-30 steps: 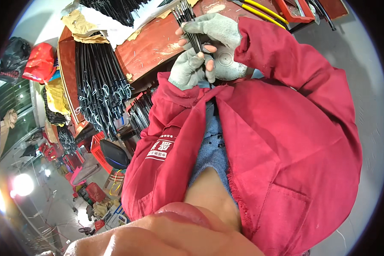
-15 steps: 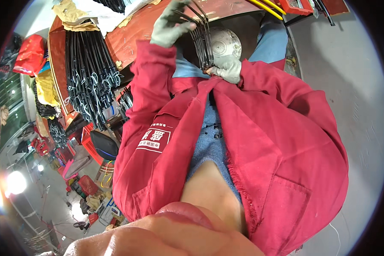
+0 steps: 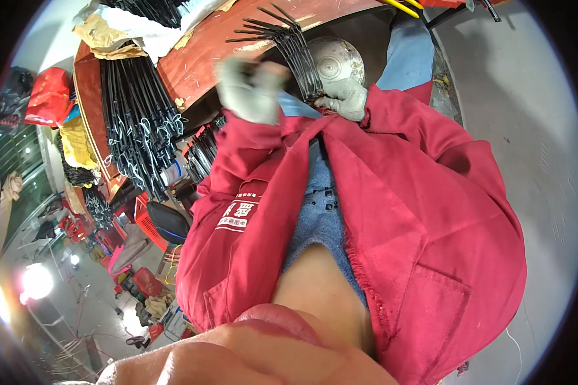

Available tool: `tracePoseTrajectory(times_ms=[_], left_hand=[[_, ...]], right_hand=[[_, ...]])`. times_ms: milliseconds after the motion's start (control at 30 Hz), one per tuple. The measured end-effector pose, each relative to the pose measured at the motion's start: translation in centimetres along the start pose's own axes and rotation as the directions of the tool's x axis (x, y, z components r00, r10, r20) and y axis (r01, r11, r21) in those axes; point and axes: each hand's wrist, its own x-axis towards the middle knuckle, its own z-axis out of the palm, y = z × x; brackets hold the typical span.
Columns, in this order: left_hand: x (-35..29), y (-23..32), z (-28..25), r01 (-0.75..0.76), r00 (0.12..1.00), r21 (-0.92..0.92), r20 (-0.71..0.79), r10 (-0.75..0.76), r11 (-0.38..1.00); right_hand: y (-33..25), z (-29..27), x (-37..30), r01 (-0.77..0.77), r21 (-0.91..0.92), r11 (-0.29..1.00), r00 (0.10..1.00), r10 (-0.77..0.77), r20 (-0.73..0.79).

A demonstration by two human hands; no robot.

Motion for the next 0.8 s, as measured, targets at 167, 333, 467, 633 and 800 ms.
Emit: tracePoseTrajectory(times_ms=[167, 333, 467, 633, 800], left_hand=[[2.8, -4.4, -0.4, 0.398, 0.789, -0.349, -0.341, -0.511, 0.848], [4.6, -6.8, 3.3, 0.601, 0.795, -0.489, 0.285, -0.535, 0.632], [7.4, -7.2, 4.0, 0.697, 0.695, -0.569, 0.388, -0.605, 0.435], [8.2, -7.9, 1.7, 0.765, 0.525, -0.605, 0.387, -0.758, 0.221], [3.1, -11.5, 3.2, 0.478, 0.749, -0.878, 0.404, -0.525, 0.005]], right_hand=[[1.1, 1.0, 1.1, 0.022, -0.086, 0.996, 0.995, -0.030, -0.094], [-1.0, -0.6, 1.2, 0.037, -0.214, 0.976, 0.998, -0.047, -0.041], [-0.4, -0.6, 1.1, 0.044, -0.261, 0.964, 0.999, -0.041, 0.017], [2.6, -0.3, 0.1, 0.059, -0.270, 0.961, 0.993, -0.029, 0.113], [0.5, 0.8, 1.5, 0.327, -0.197, 0.924, 0.943, -0.332, 0.008]])
